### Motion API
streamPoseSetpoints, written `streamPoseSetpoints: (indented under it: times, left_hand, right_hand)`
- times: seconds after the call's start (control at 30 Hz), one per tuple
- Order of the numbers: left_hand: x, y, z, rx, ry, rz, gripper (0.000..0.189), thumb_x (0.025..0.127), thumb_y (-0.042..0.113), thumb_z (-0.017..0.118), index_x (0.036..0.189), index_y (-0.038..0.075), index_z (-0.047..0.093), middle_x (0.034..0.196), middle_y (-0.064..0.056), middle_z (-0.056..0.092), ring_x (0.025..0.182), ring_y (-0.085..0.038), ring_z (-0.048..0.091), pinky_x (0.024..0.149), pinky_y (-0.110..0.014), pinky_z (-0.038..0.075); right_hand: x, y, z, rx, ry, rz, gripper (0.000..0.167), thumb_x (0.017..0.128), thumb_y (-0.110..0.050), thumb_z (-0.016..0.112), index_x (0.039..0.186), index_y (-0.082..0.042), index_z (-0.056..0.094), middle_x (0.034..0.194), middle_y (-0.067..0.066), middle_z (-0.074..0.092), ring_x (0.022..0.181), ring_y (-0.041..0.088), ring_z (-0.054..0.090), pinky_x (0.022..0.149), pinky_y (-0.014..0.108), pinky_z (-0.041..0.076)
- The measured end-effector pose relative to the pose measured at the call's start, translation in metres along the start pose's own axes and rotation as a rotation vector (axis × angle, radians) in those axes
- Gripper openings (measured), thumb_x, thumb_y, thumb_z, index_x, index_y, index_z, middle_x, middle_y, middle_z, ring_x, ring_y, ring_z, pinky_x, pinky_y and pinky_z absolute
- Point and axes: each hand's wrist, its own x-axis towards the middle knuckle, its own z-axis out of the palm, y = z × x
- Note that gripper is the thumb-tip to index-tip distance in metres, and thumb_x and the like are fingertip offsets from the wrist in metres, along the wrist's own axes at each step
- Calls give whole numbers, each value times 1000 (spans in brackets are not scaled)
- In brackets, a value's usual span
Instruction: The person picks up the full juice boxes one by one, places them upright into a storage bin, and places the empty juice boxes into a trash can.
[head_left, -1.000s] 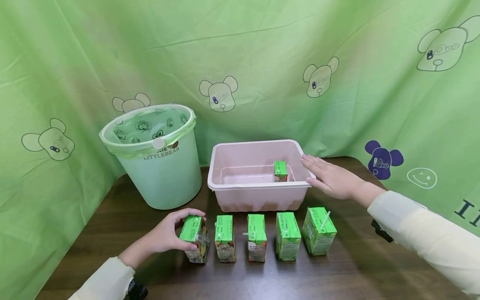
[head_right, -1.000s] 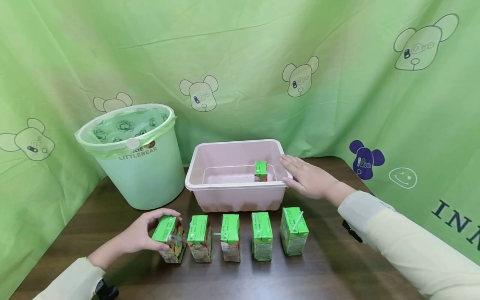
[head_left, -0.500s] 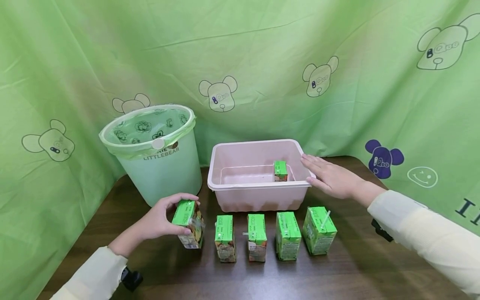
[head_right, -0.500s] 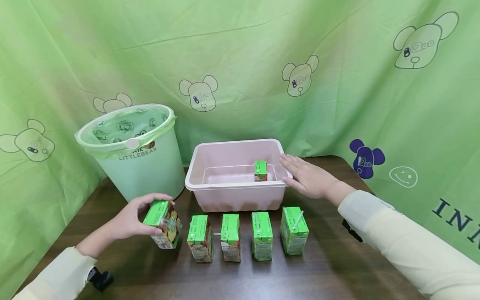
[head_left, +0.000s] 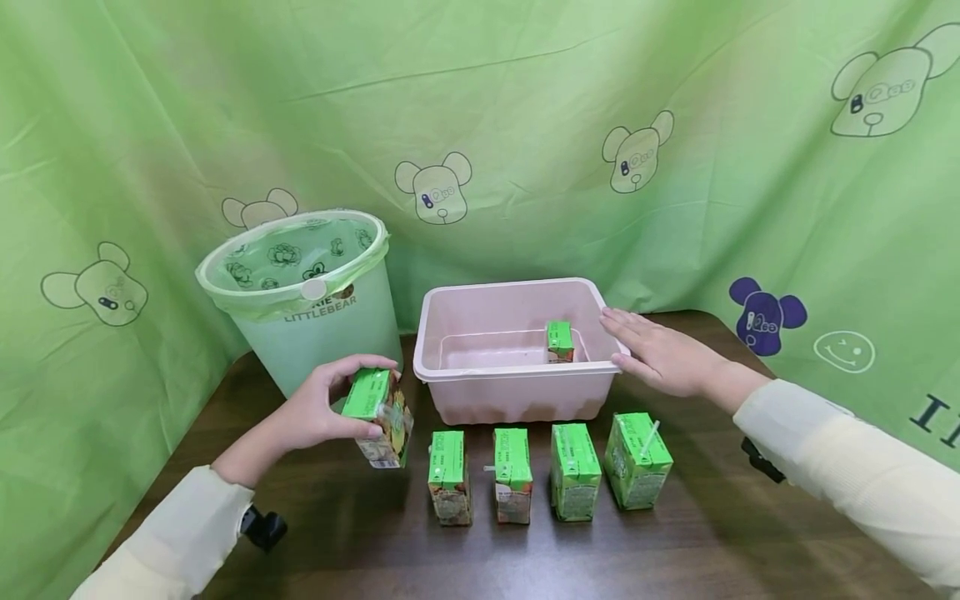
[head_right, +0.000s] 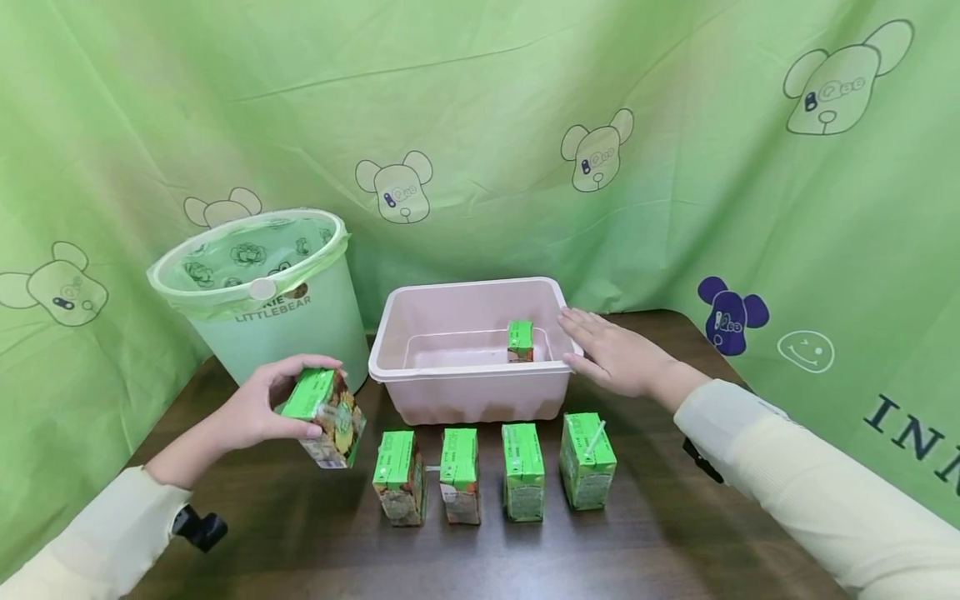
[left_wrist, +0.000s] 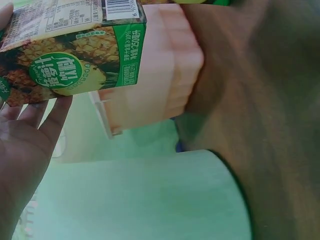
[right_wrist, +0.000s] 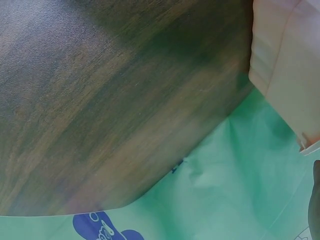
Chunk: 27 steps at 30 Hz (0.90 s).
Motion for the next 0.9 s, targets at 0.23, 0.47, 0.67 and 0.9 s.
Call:
streamPoseSetpoints:
  times: [0.23,0.47,0.67,0.9]
  left_hand:
    - [16,11,-7,-28,21,57,64,72,-5,80,130,-3,54,112,-17,62,84,-22,62,65,-34,56]
    - [35,26,-11,-73,55,77,62,73,-5,78,130,-4,54,102,-16,62,77,-20,59,60,-31,55]
    - [54,40,-12,-73,68,38,63,76,1,79,133,-3,53,100,-16,63,78,-23,58,62,-31,54]
    - [83,47,-8,-91,86,-17,64,76,7,79,135,5,54,108,-17,63,88,-28,61,72,-38,57]
  right_hand:
    - [-1,0,0,5,-2,1,58,103,-28,46,145,10,33,152,26,30,141,39,25,118,39,15]
    - [0,0,1,6,4,0,58,103,-28,46,145,10,33,152,26,30,140,40,26,118,39,16]
    - [0,0,1,12,2,-1,58,103,-28,46,146,10,32,152,26,30,141,39,25,118,30,8]
    - [0,0,1,19,3,9,58,103,-28,46,146,9,33,152,26,29,141,39,25,118,33,11]
